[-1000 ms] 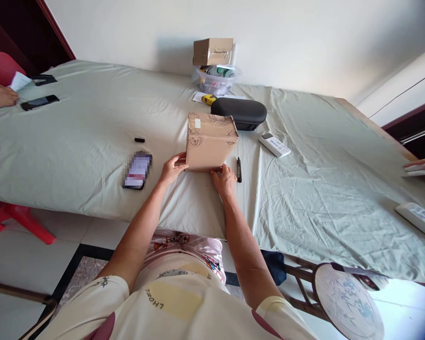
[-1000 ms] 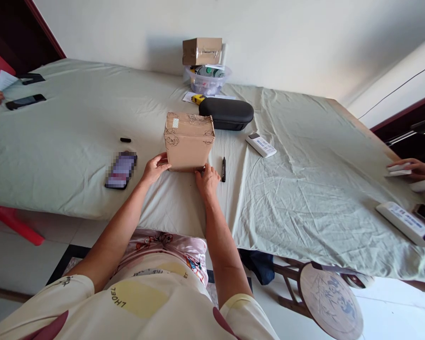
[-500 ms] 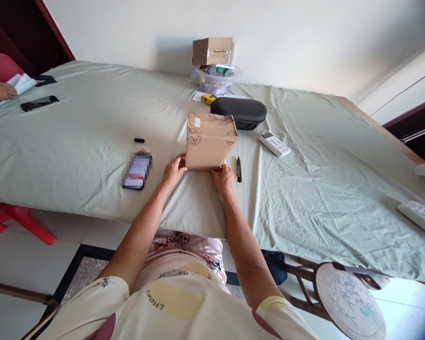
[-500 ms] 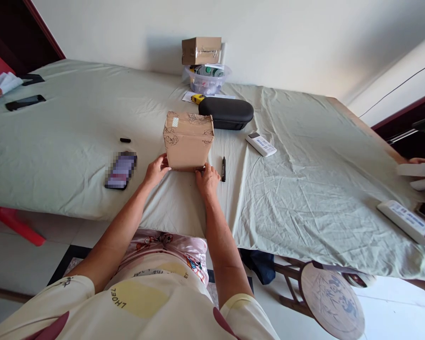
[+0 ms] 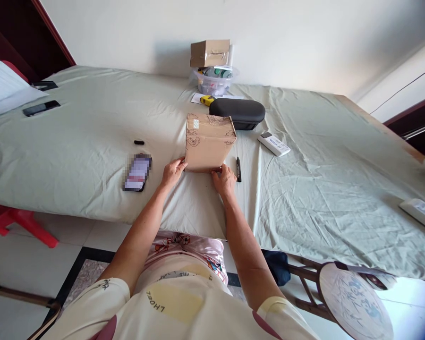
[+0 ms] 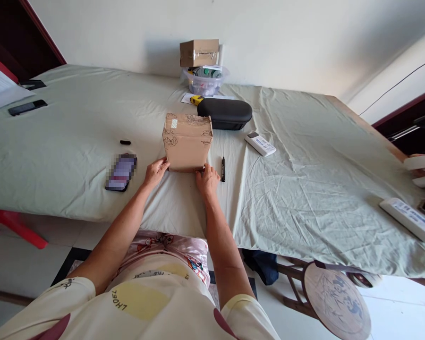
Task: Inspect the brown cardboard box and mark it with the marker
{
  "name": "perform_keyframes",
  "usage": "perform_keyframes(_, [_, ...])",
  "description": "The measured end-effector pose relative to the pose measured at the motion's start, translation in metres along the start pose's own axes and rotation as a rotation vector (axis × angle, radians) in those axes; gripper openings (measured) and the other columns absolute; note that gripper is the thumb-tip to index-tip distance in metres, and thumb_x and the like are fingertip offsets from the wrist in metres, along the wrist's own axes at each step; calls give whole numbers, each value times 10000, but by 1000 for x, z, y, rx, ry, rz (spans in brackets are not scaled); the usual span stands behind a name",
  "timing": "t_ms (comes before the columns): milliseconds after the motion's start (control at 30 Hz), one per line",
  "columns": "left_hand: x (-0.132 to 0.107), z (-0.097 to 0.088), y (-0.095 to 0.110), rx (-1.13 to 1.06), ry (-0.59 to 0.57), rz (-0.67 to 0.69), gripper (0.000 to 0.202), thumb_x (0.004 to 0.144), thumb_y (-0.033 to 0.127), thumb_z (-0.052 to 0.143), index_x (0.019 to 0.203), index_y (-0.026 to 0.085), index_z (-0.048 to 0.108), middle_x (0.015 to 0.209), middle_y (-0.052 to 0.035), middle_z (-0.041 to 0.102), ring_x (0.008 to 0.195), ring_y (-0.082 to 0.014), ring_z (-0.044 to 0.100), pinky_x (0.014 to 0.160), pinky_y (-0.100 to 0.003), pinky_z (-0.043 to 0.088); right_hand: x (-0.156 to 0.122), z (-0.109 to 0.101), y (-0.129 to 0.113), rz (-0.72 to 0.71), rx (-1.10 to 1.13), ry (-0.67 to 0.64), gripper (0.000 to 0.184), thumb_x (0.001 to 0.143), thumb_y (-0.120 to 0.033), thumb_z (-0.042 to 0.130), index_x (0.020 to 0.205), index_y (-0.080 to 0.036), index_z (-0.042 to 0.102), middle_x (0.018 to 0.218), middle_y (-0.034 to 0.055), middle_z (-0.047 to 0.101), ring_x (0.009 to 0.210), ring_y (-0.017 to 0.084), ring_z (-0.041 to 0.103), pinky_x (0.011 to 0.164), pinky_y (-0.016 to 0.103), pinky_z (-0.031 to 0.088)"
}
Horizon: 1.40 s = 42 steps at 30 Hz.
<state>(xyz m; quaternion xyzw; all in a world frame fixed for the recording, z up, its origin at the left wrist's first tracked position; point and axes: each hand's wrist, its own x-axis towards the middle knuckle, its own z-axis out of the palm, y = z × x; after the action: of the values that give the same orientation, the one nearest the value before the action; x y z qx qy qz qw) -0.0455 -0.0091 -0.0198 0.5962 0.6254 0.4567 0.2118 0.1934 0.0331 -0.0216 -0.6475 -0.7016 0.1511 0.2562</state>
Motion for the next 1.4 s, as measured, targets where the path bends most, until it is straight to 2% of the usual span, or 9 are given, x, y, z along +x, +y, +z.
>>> perform_keyframes(433, [0, 2, -7, -1, 32, 26, 429, 1085, 455, 517, 1352, 214, 751, 1257, -110, 826, 1157, -294, 764, 1052, -395, 589, 3, 1, 0, 8, 44, 49, 460, 873, -184, 481, 1284, -217, 685, 1192, 126, 788, 1136, 304, 681, 1054, 494, 490])
perform_keyframes(533, [-1, 2, -7, -21, 28, 30, 422, 1078, 440, 533, 1374, 214, 734, 1291, -112, 815, 1189, -292, 760, 1067, -398, 591, 6, -5, 4, 2, 100, 147, 429, 919, -208, 441, 1240, -215, 725, 1186, 129, 784, 1145, 293, 664, 1069, 488, 474])
perform_keyframes(667, [-2, 4, -6, -46, 17, 31, 425, 1063, 419, 572, 1390, 183, 706, 1252, -127, 813, 1103, -260, 782, 1012, -370, 621, 10, -18, 15, 102, 76, 296, 469, 914, -238, 496, 1317, -223, 735, 1382, 160, 694, 1275, 337, 583, 1094, 545, 435])
perform_keyframes(767, [-2, 6, -4, -61, 14, 33, 437, 1036, 399, 630, 1395, 156, 686, 1166, -130, 809, 1032, -233, 781, 958, -338, 634, 11, -26, 23, 218, 5, 251, 529, 879, -202, 542, 1367, -256, 738, 1466, 162, 624, 1314, 352, 535, 1093, 560, 417])
perform_keyframes(867, [-3, 8, -3, -70, 20, 32, 448, 1016, 424, 666, 1385, 170, 681, 1112, -116, 796, 1013, -221, 763, 914, -318, 636, 11, -30, 27, 234, -48, 141, 478, 909, -194, 512, 1286, -272, 796, 1384, 154, 649, 1257, 339, 538, 1066, 544, 419])
perform_keyframes(1000, [-4, 9, 5, -104, 132, 56, 654, 1006, 571, 656, 1528, 190, 554, 1333, -166, 724, 1132, -243, 720, 894, -319, 622, 11, -29, 29, 224, -70, 89, 460, 939, -201, 476, 1229, -268, 827, 1283, 152, 671, 1170, 308, 572, 1019, 505, 445])
perform_keyframes(1100, [2, 3, 19, -136, 233, 119, 810, 1020, 654, 599, 1673, 248, 346, 1567, -202, 579, 1296, -271, 663, 985, -349, 601, 13, -23, 31, 211, -41, 148, 451, 908, -210, 483, 1182, -254, 839, 1217, 145, 691, 1107, 291, 593, 996, 485, 458])
perform_keyframes(1200, [14, -6, 39, -149, 248, 222, 852, 1031, 695, 554, 1722, 339, 206, 1725, -175, 411, 1481, -302, 558, 1086, -375, 563, 15, -17, 35, 184, 33, 234, 450, 865, -230, 485, 1143, -240, 840, 1129, 130, 706, 1016, 269, 613, 964, 465, 486])
perform_keyframes(1400, [44, -12, 66, -154, 194, 381, 816, 1015, 761, 513, 1684, 341, 310, 1816, -110, 242, 1710, -352, 223, 1266, -456, 453, 19, -17, 40, 171, 260, 286, 505, 863, -248, 403, 1153, -206, 815, 1068, 111, 698, 937, 231, 644, 912, 402, 523])
